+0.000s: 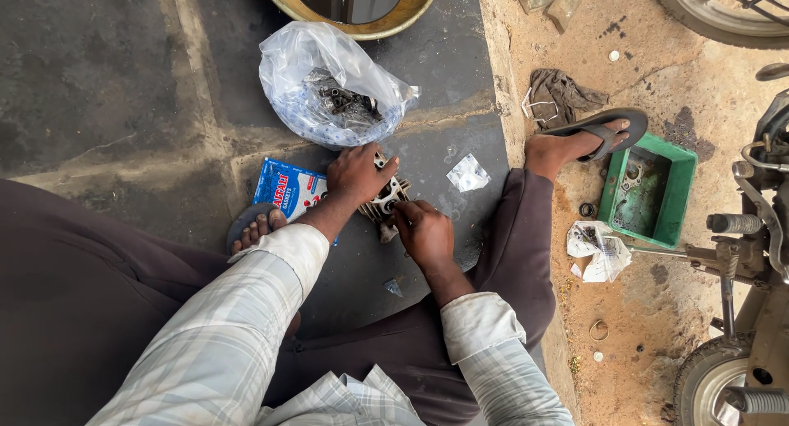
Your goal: The recorder is repairing a motorcycle engine cylinder head by cleaning and inspecting the valves and springs.
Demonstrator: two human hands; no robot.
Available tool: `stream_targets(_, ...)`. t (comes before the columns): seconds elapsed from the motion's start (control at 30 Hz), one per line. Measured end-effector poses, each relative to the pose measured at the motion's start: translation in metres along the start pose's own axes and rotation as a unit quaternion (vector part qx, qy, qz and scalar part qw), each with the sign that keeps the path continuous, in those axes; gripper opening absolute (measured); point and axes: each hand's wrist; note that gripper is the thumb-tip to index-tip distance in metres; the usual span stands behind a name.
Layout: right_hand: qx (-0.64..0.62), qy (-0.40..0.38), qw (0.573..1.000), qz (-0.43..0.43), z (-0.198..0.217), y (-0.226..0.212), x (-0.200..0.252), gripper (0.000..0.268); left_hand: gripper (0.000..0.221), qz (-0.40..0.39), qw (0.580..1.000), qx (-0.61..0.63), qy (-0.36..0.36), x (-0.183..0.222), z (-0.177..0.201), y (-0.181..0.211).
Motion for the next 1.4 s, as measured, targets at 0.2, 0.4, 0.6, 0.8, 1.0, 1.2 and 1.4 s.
stream_targets(0.2,0.062,-0.005,0.998,-0.006,-0.007,-0.002,0.004,0.015,0.056,0.002,1.0,-0.01,-0.008,-0.002,0.001,0.002)
stream_targets(0.4,0.005,0.0,0.999,-0.049,-0.005,-0.006,0.0,0.024,0.056,0.002,1.0,-0.013,-0.012,-0.002,0.001,0.002)
stream_targets(0.6,-0.026,-0.007,0.997,-0.072,-0.008,-0.006,-0.001,0.022,0.056,0.008,0.999,-0.02,-0.024,-0.002,0.005,0.005)
stream_targets(0.8,0.011,0.005,0.998,0.061,-0.004,-0.006,0.002,0.022,0.057,0.01,0.999,-0.022,-0.025,-0.002,0.007,0.005)
stream_targets(1.0,0.009,0.011,0.993,0.121,-0.01,0.006,0.006,0.024,0.057,0.011,0.999,-0.016,-0.03,0.0,0.009,0.006)
stream_targets(1.2,-0.077,0.006,0.995,0.056,0.012,-0.015,-0.003,0.025,0.056,0.004,1.0,-0.008,-0.016,-0.002,0.003,0.003)
stream_targets(1.4,-0.034,-0.001,0.998,-0.062,0.008,0.0,0.001,0.023,0.057,0.016,0.999,-0.021,-0.034,-0.001,0.007,0.005)
Point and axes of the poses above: each hand's wrist, its own x-axis away from the middle knuckle, its own z-axis out of the back of the hand, y = z × x, and after that the axes turned 13 degrees about y, right-handed
